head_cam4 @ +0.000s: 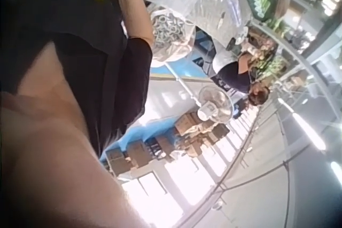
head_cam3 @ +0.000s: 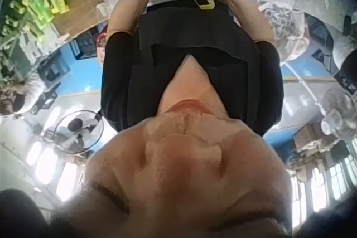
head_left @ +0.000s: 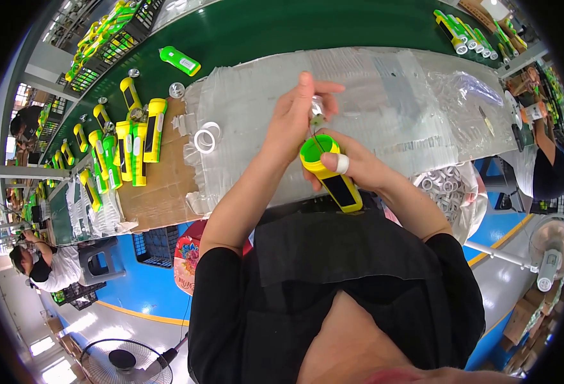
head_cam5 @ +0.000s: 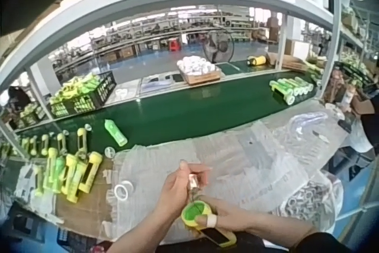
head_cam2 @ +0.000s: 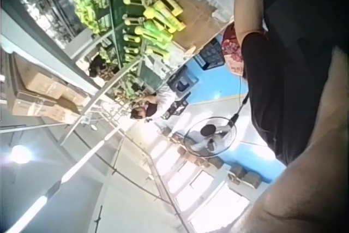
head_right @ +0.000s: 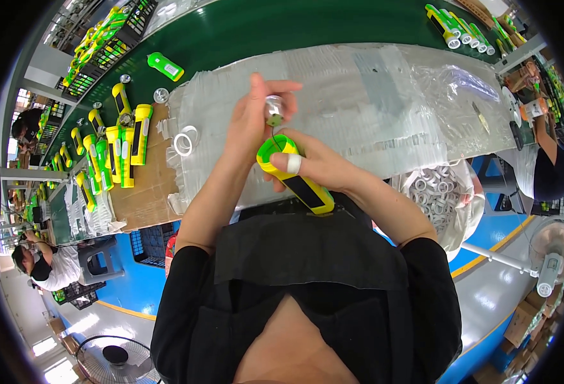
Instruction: Assembling portable flashlights by fitting plastic rings and lens covers onto the main housings at a factory workstation.
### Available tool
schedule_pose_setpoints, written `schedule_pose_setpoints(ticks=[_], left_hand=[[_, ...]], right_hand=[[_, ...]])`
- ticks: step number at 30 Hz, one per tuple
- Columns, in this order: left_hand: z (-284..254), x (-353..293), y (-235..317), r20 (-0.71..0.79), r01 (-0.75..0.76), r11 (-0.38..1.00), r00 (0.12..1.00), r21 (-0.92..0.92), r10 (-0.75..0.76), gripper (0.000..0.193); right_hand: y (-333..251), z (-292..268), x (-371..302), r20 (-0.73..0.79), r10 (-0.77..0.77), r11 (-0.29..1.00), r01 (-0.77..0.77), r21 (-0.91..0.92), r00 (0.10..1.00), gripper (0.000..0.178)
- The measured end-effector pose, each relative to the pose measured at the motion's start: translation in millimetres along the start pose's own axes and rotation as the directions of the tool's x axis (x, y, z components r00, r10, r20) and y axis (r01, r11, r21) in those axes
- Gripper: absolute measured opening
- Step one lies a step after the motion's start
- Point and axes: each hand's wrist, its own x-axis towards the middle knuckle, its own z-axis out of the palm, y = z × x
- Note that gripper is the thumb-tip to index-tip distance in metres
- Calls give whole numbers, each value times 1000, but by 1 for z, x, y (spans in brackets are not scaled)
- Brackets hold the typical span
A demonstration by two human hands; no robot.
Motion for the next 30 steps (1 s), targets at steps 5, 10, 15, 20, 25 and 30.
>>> schedule_pose_setpoints(ticks=[5,10,15,20,25,30], left_hand=[[-15,-14,-5,229,-455,871,882,184,412,55],[5,-23,-7,397,-646,607,763,463,510,32],[23,8,-36,270,-494,812,865,311,423,43],[11,43,-99,355,-474,402,872,783,336,49],[6,59,-107,480,-596,341,796,727,368,46],[6,34,-63,284,-462,639,886,615,367,42]], right_hand=[[-1,7,-5,-148,-90,994,79,-82,985,57],[14,1,-8,-259,-246,968,227,-103,934,56],[11,-16,-28,-517,-240,939,331,90,821,36],[8,-41,-55,-639,-296,923,384,-1,710,51],[9,-44,-65,-611,-271,936,353,15,744,49],[-2,-31,-52,-498,-234,951,303,62,835,42]])
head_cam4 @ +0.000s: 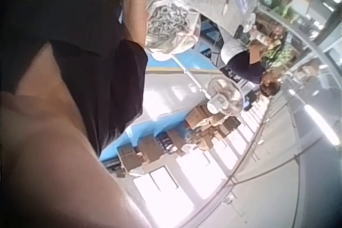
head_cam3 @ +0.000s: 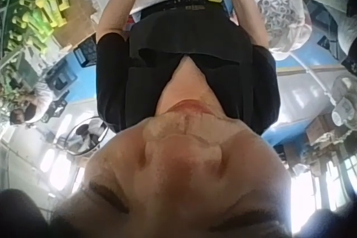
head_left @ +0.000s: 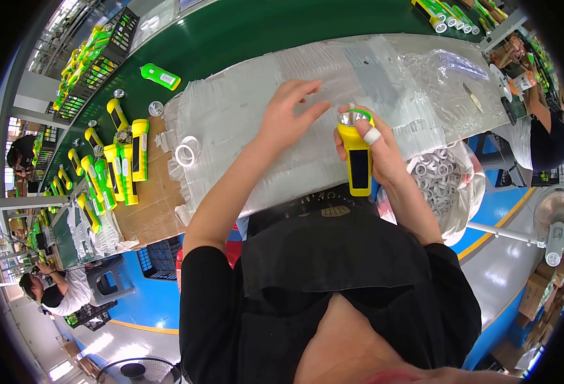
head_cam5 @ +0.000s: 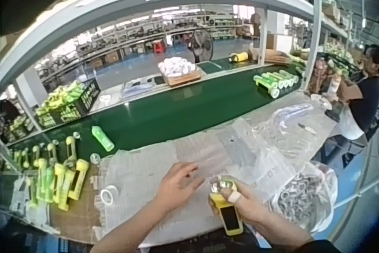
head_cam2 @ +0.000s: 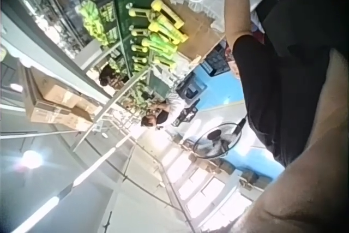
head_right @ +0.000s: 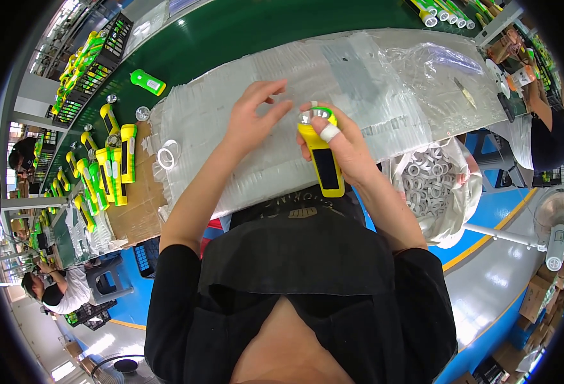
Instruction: Assembling portable flashlights by fitting plastic rings and lens covers onto the main housings at a factory workstation.
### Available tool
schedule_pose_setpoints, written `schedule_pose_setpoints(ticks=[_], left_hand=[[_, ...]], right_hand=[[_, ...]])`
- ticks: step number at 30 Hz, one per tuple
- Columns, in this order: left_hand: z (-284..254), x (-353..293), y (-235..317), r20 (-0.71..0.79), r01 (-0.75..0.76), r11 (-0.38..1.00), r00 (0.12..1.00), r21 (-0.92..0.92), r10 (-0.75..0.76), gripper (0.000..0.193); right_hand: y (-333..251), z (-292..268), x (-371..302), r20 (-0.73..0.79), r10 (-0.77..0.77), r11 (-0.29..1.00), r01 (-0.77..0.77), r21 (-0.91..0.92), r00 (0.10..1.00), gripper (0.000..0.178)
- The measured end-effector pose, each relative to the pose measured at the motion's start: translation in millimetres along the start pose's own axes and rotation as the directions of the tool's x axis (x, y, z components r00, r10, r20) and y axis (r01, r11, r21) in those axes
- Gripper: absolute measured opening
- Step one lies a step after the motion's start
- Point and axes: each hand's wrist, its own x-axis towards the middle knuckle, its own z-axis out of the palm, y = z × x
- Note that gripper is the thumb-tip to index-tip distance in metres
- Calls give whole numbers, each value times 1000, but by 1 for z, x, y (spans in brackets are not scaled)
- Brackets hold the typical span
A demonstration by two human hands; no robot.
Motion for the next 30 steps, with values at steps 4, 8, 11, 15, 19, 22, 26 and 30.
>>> schedule_pose_setpoints(ticks=[4,8,11,15,19,22,26,30], left_hand=[[-34,-27,49,-7,-192,974,981,-118,192,39],[-46,-47,57,-97,-144,986,986,-89,135,34],[-51,-60,53,-70,-149,989,987,-9,148,38],[-51,-65,52,-104,-145,985,985,-90,136,39],[-48,-69,39,-162,-219,972,965,-83,204,38],[-52,-65,34,-204,-216,975,958,-48,203,38],[-81,-73,37,-341,-93,994,934,64,109,37],[-134,-113,-2,-542,358,780,840,514,-28,71]], right_hand=[[5,22,7,116,6,1000,-3,-30,993,41],[7,39,15,241,56,993,-28,-116,969,39],[11,49,16,270,98,987,-59,-147,958,39],[21,55,19,299,112,986,-70,-148,948,39],[28,64,23,338,127,990,-101,-96,933,37],[37,70,30,320,118,993,-112,-37,940,34],[29,74,57,406,-128,989,145,-12,905,33],[24,70,89,272,-370,897,418,-144,888,47]])
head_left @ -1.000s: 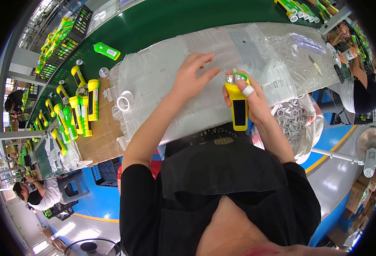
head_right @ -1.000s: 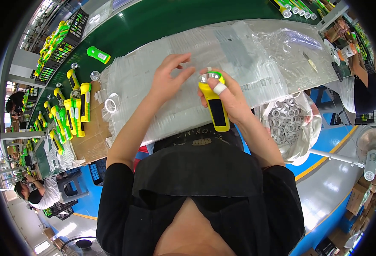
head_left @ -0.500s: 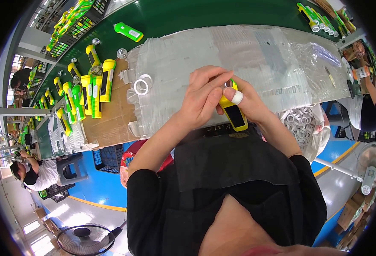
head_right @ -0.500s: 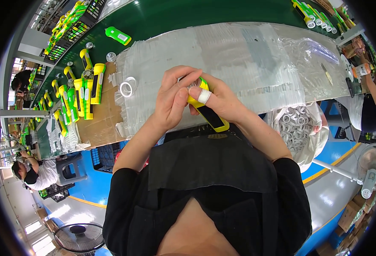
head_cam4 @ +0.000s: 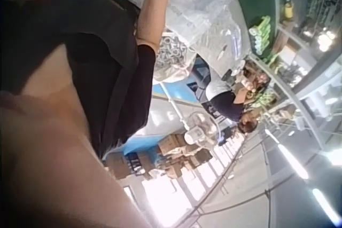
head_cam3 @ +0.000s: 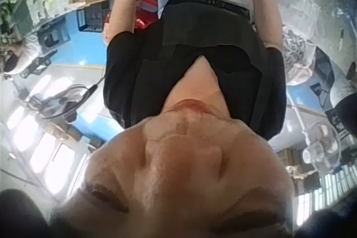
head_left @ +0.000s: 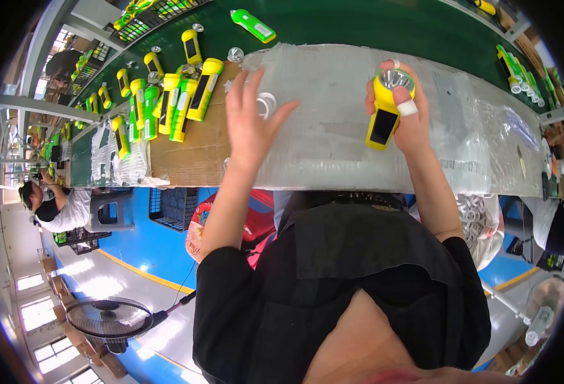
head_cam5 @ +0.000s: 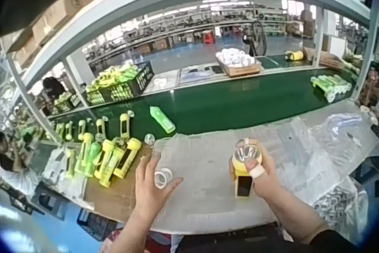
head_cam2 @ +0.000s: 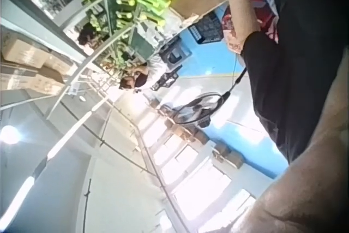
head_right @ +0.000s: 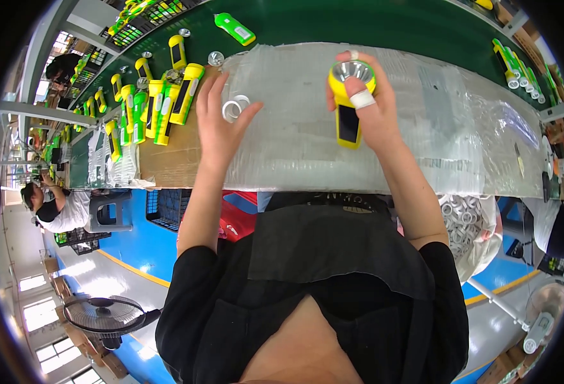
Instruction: Assembling portable flashlights by fitting plastic rings and lens covers onto the main housings at a factory workstation.
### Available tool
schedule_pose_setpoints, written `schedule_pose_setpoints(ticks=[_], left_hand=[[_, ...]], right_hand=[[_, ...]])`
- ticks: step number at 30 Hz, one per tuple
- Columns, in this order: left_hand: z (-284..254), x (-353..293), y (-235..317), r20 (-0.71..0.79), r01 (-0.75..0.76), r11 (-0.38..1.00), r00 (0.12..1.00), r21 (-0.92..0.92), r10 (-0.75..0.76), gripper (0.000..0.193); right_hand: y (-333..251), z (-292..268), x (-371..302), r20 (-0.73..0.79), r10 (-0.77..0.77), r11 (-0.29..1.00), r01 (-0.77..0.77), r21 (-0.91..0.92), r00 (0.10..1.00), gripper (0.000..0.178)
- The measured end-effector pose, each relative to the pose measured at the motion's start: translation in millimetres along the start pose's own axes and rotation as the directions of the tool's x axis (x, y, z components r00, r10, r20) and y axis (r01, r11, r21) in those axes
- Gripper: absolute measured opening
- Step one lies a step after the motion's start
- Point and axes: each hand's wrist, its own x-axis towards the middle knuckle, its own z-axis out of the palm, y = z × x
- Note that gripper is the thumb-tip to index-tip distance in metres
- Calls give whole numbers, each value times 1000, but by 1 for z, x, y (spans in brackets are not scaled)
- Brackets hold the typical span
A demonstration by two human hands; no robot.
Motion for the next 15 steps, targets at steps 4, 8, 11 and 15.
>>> schedule_pose_setpoints(ticks=[4,8,11,15], left_hand=[[-7,-39,-48,189,150,987,969,49,-157,51],[5,-23,-26,67,196,970,980,-143,-188,19],[5,12,31,90,3,864,995,-504,49,14],[20,40,82,62,-168,817,969,-552,241,13]], right_hand=[[19,-10,2,4,48,995,-48,-85,999,39],[23,-5,3,56,50,998,-47,-48,997,34],[22,-6,3,45,52,998,-50,-49,998,34],[19,-3,2,11,105,994,-105,35,994,31]])
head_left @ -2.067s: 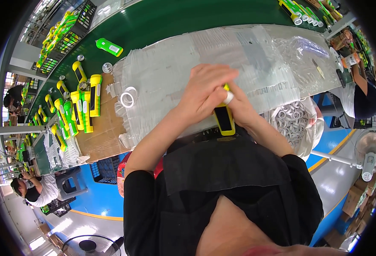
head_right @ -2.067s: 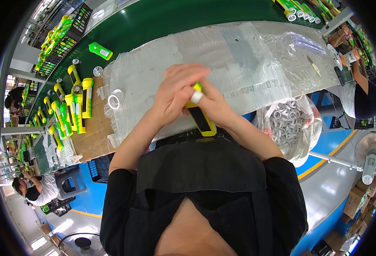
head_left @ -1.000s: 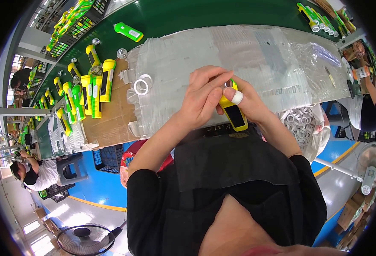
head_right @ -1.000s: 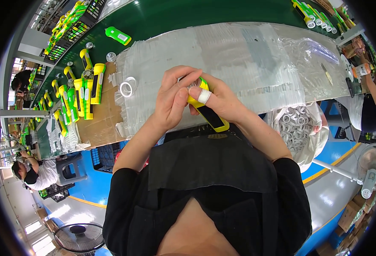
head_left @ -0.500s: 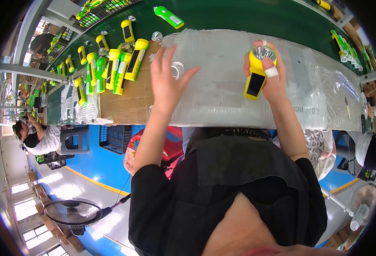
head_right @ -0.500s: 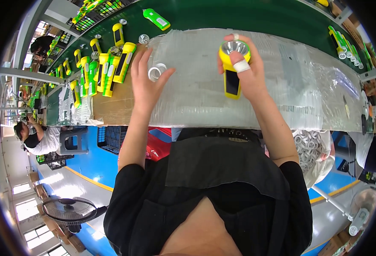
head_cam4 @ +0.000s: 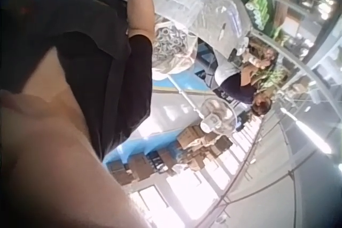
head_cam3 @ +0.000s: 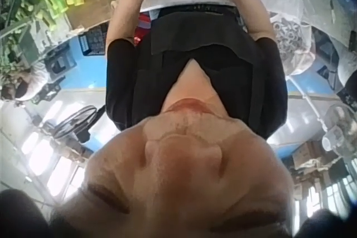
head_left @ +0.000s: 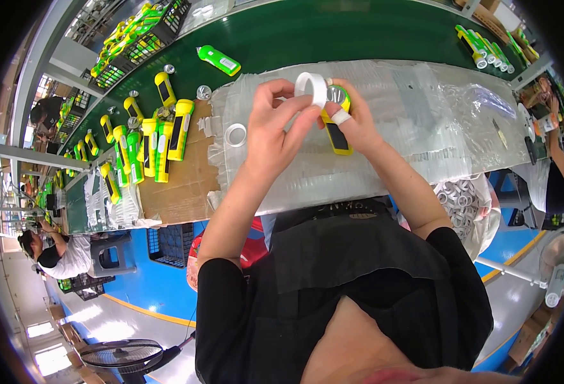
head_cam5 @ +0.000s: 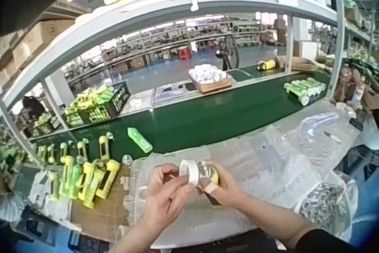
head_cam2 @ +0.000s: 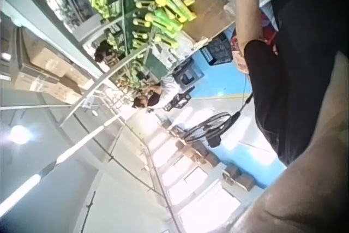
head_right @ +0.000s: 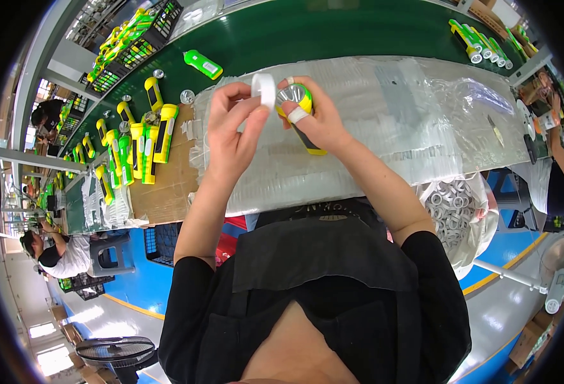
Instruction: Assembling portable flashlights by fitting plastic rings and lens covers onto the main housings at a factory workstation.
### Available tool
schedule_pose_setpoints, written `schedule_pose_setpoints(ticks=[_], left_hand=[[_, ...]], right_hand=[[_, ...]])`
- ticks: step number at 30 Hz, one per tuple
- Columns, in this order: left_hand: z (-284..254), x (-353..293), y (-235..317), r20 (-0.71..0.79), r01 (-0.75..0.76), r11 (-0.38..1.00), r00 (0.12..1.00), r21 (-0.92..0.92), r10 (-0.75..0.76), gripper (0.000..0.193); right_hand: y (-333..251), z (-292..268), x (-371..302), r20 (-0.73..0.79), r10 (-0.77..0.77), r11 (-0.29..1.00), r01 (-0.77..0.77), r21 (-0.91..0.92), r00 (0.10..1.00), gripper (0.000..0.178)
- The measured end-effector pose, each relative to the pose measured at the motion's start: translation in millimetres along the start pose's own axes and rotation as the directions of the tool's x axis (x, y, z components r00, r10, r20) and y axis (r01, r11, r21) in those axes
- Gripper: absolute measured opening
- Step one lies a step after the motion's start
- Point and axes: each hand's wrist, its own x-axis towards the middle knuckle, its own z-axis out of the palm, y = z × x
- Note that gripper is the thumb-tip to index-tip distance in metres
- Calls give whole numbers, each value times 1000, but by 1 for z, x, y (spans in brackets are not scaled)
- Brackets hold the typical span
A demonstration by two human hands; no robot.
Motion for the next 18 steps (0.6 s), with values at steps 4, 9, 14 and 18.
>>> schedule_pose_setpoints(ticks=[4,9,14,18], left_hand=[[13,9,-4,54,-38,999,998,-2,39,18],[12,16,-7,118,-84,996,990,18,81,18],[12,20,-1,193,-47,998,980,30,41,21],[24,24,6,257,-60,998,965,-3,59,33]], right_hand=[[5,-6,0,34,-38,999,39,-20,999,34],[-1,-13,1,49,-114,993,115,-21,992,44],[-26,-35,9,146,-266,957,280,-83,953,57],[-65,-71,16,325,-305,689,443,-574,895,45]])
